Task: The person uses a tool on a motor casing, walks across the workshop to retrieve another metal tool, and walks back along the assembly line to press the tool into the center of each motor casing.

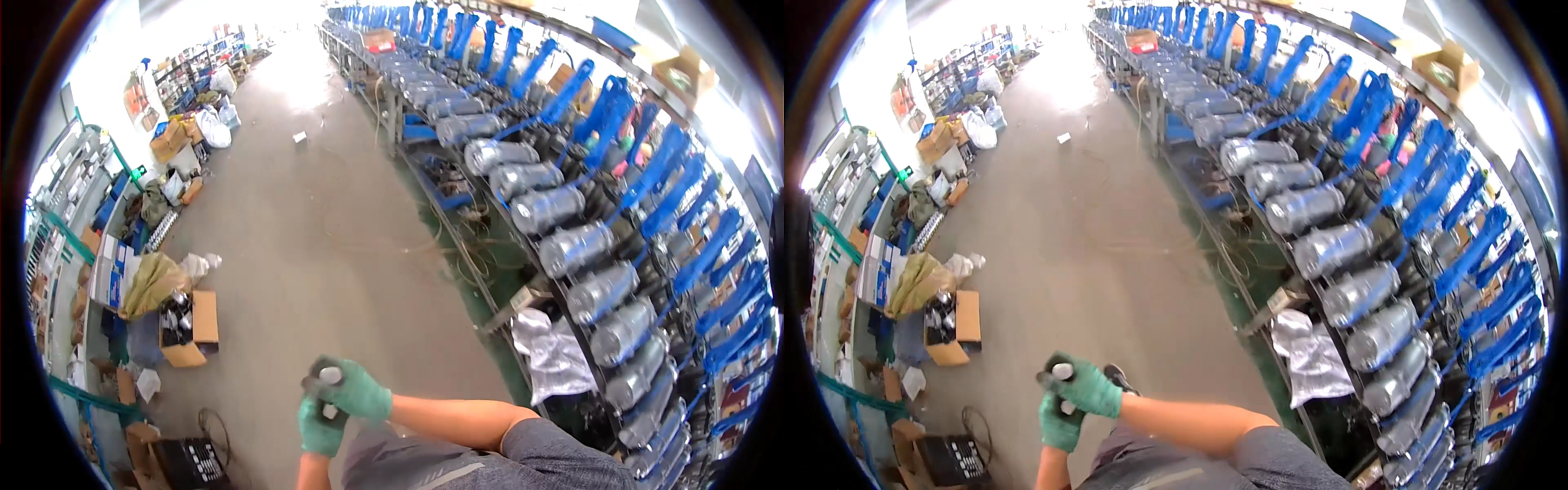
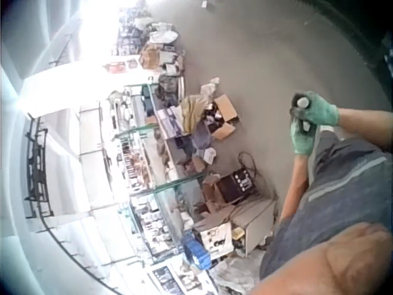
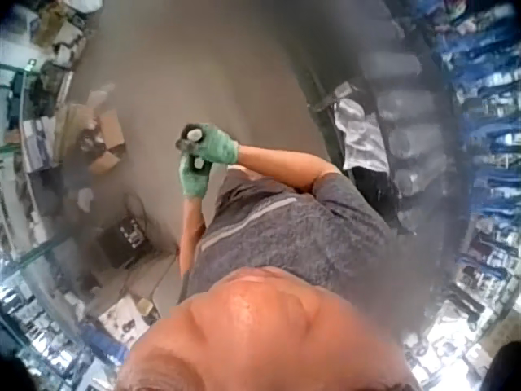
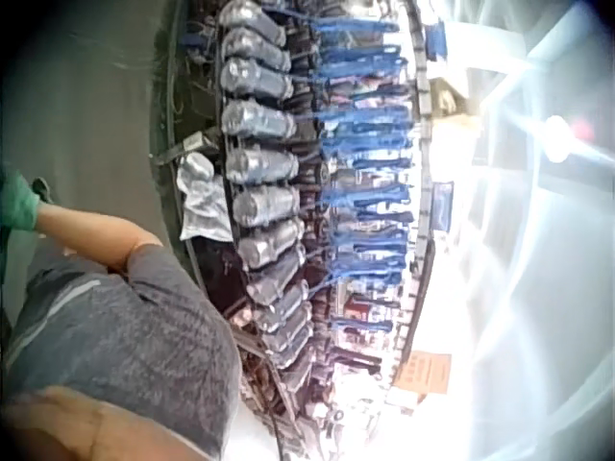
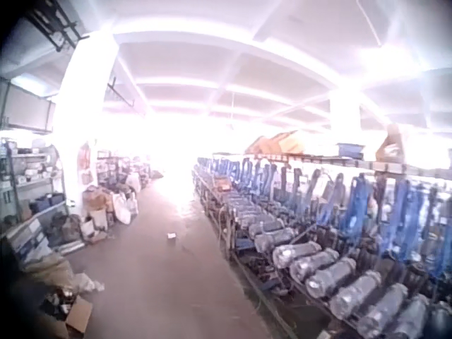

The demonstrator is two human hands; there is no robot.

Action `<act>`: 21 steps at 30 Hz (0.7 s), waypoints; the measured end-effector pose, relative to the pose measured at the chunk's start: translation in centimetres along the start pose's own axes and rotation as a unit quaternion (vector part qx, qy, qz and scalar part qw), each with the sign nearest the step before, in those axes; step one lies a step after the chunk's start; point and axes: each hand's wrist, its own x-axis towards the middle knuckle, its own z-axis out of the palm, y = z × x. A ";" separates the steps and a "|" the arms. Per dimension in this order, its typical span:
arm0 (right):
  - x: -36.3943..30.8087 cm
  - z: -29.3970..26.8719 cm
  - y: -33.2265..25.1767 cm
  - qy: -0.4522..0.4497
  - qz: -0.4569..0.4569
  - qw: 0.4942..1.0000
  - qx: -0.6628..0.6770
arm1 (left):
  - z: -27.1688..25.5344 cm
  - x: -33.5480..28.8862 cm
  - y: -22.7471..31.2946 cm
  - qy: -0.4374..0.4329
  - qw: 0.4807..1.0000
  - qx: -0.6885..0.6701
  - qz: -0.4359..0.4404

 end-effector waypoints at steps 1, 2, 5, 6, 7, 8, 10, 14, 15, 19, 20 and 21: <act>5.2 -1.9 1.7 0.018 0.017 0.999 -0.028 | -0.5 5.0 0.1 -0.030 0.979 0.174 0.106; 9.9 -4.0 2.6 0.035 0.037 0.997 -0.055 | -1.5 9.7 0.6 -0.056 0.916 0.341 0.204; 19.6 -15.4 5.6 0.018 0.241 0.929 -0.281 | -5.6 21.9 -3.2 -0.077 0.930 0.351 0.080; 21.5 -20.6 10.7 0.028 0.226 0.901 -0.370 | -7.3 25.8 -4.9 -0.098 0.930 0.353 0.005; 23.3 -25.9 15.6 0.043 0.216 0.863 -0.454 | -9.0 29.3 -6.6 -0.109 0.928 0.354 -0.045; 22.6 -30.4 19.0 -0.027 0.293 0.808 -0.510 | -11.7 32.3 -9.2 -0.121 0.916 0.372 -0.088; 14.8 -40.9 29.6 -0.264 0.317 0.659 -0.629 | -15.4 38.5 -12.7 -0.173 0.890 0.393 -0.151; 12.0 -40.2 25.4 -0.204 0.557 0.664 -0.455 | -29.7 43.7 -29.2 -0.143 0.848 0.433 -0.271; 14.9 -40.7 24.4 -0.201 0.553 0.671 -0.451 | -30.9 43.6 -29.9 -0.092 0.910 0.317 -0.250; 33.5 -43.1 15.9 -0.182 0.367 0.772 -0.485 | -27.5 56.5 -27.8 -0.017 0.889 0.182 -0.420; 37.4 -42.6 13.3 -0.176 0.321 0.790 -0.492 | -26.2 61.1 -27.4 -0.019 0.893 0.157 -0.422; 43.6 -45.5 18.4 -0.179 0.462 0.759 -0.422 | -24.2 66.6 -26.7 -0.015 0.900 0.128 -0.416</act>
